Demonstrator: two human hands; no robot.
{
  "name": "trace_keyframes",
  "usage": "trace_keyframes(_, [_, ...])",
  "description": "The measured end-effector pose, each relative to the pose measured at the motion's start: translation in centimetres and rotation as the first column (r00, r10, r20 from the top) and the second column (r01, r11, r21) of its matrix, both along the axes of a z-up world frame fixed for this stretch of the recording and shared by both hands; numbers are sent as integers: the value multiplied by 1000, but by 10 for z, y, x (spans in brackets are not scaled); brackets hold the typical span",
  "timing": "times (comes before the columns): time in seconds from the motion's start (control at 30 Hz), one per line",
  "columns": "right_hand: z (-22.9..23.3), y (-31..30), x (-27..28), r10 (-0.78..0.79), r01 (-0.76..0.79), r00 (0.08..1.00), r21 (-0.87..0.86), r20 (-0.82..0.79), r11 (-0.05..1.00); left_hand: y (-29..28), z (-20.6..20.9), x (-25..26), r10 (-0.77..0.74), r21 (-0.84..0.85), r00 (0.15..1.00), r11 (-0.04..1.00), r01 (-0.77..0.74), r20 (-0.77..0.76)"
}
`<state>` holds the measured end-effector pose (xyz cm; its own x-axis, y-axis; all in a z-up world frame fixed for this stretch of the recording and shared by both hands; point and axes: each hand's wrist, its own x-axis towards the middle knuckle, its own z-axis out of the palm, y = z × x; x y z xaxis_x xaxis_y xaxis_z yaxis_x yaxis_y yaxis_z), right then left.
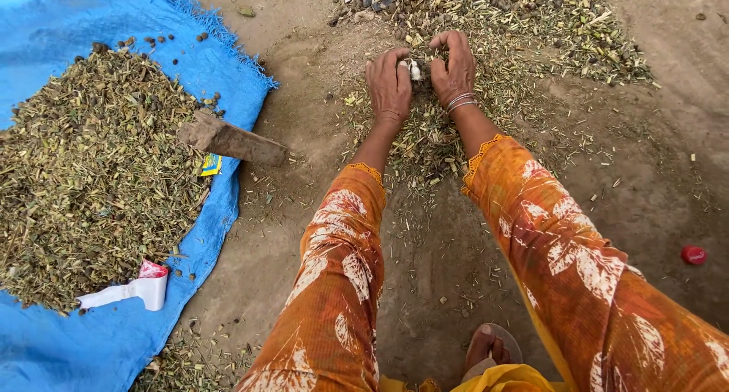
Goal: Manually sorting, cleaning, and removing debris from dried plant leaves and stems on the ground.
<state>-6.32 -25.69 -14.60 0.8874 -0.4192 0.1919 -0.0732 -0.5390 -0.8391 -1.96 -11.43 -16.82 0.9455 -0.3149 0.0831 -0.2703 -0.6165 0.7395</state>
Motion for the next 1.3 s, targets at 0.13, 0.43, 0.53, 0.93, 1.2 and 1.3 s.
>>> trace_keyframes(0.13, [-30,-24,14,-329,320,944,-156,-32,934,5,-38,15,186,-9,959,982,-189,211])
trace_keyframes(0.43, [-65,-13,34,-300,285,954,-272,-13,919,-18,-38,3,222,132,949,958,-255,222])
trace_keyframes(0.53, [-34,9,29,-152,149,988,-132,-14,980,-29,-39,-4,155,-8,961,988,-157,230])
trace_keyframes(0.93, [-47,28,35,-198,79,963,508,185,858,-39,-17,-17,205,-745,948,586,-318,-243])
trace_keyframes(1.2, [36,49,13,-225,-133,957,969,180,210,-31,22,-16,-292,-672,717,-254,-696,-633])
trace_keyframes(1.3, [76,57,3,-245,-165,955,986,168,34,-24,55,-19,-321,-651,706,-276,-707,-631])
